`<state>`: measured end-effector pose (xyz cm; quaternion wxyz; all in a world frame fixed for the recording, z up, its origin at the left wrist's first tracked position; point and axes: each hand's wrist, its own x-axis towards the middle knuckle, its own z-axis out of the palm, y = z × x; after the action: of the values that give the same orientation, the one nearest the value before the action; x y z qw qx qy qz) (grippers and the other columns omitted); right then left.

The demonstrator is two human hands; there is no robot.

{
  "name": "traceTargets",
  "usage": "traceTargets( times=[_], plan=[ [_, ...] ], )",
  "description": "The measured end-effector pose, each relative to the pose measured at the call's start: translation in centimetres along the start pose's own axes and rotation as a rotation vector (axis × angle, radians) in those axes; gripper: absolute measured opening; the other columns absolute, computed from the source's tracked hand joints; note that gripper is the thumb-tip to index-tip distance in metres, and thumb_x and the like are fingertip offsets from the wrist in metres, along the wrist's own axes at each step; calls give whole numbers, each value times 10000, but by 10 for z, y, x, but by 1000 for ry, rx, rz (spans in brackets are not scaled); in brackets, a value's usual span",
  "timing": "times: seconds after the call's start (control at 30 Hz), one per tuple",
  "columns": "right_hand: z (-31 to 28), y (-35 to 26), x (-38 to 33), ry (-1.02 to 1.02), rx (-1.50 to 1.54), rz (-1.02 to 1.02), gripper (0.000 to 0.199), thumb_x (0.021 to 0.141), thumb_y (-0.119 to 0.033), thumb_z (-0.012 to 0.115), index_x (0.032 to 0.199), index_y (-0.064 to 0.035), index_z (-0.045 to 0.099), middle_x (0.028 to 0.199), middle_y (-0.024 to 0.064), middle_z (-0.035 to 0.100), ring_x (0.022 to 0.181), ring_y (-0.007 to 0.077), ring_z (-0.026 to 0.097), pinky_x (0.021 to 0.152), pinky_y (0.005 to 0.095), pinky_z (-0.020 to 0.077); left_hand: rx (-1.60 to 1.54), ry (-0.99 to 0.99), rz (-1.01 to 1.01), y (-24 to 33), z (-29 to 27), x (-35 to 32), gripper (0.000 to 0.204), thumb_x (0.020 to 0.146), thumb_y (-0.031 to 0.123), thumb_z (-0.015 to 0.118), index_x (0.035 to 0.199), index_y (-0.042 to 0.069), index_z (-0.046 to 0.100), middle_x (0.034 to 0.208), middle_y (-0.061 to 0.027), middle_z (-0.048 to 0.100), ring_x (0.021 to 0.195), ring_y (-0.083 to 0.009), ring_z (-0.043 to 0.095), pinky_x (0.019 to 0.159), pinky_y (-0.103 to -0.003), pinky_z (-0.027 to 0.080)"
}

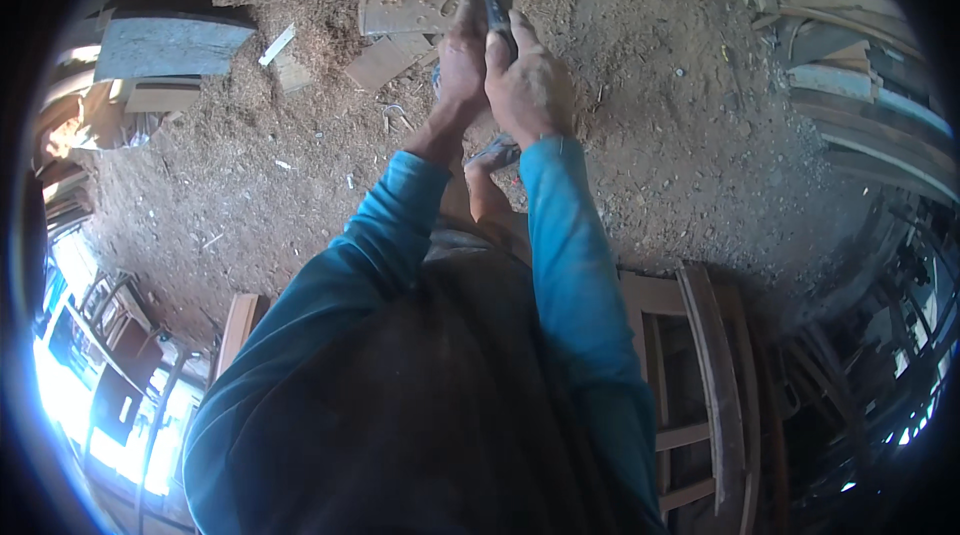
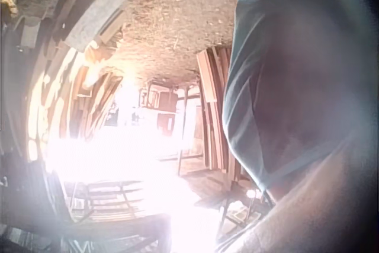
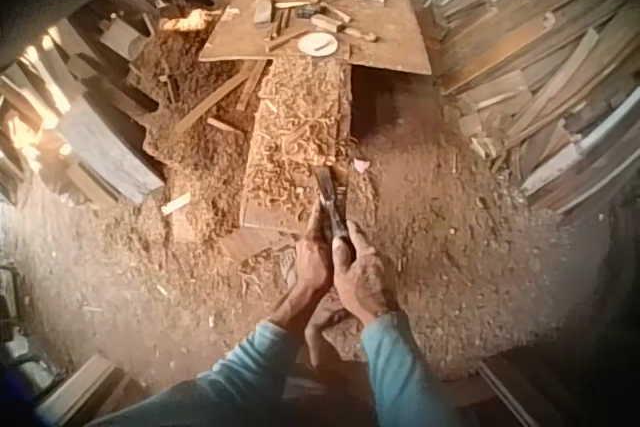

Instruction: The person shapes a small piece of wood by hand using a chisel, repeatedly carving thin shavings from the surface while holding the wood against a larger block.

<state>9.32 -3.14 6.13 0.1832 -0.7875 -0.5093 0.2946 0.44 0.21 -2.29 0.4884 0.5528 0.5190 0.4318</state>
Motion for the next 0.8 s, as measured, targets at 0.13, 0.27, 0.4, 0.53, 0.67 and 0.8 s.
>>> traceTargets(
  times=[0.13,0.27,0.4,0.53,0.67,0.8],
  plan=[
    [-18,24,12,-141,351,69,467,1039,-414,530,1295,-43,653,813,166,728,719,328,717,657,439,577,-18,-119,-386,16,-15,-25,520,1092,220,473,1535,-36,386,939,-153,709,808,-186,688,707,-349,565],
    [-46,8,-13,-156,692,201,358,1046,-383,588,1126,-52,700,646,-16,573,522,82,567,455,290,458,-916,60,-582,18,-29,-47,334,1119,224,433,1362,13,521,829,-52,610,673,-134,553,598,-269,469],
    [-40,28,-41,-91,799,248,323,983,-355,705,955,-37,660,666,-9,591,532,97,562,480,280,455,-1364,-42,-644,10,-37,-47,252,1117,251,441,1248,54,526,849,-33,565,675,-114,498,602,-255,431],
    [-32,24,-57,-15,1024,313,320,934,-329,774,999,-38,657,823,37,642,673,123,604,584,288,477,-1420,-133,-695,31,-37,-57,267,1120,271,432,1259,60,518,853,-28,556,674,-116,490,592,-255,420],
    [-31,11,-48,64,1097,255,275,893,-216,822,965,-24,639,812,41,664,686,138,611,666,287,485,-907,-204,-540,65,-38,-71,312,1129,309,425,1286,52,504,854,-37,585,681,-127,532,607,-259,446],
    [-57,-6,-47,-90,1045,319,268,874,-179,830,955,-40,616,826,44,661,712,118,616,639,314,506,-659,-287,-397,88,-35,-81,350,1134,343,420,1289,41,506,855,-55,620,706,-136,589,638,-267,491]
  ],
)
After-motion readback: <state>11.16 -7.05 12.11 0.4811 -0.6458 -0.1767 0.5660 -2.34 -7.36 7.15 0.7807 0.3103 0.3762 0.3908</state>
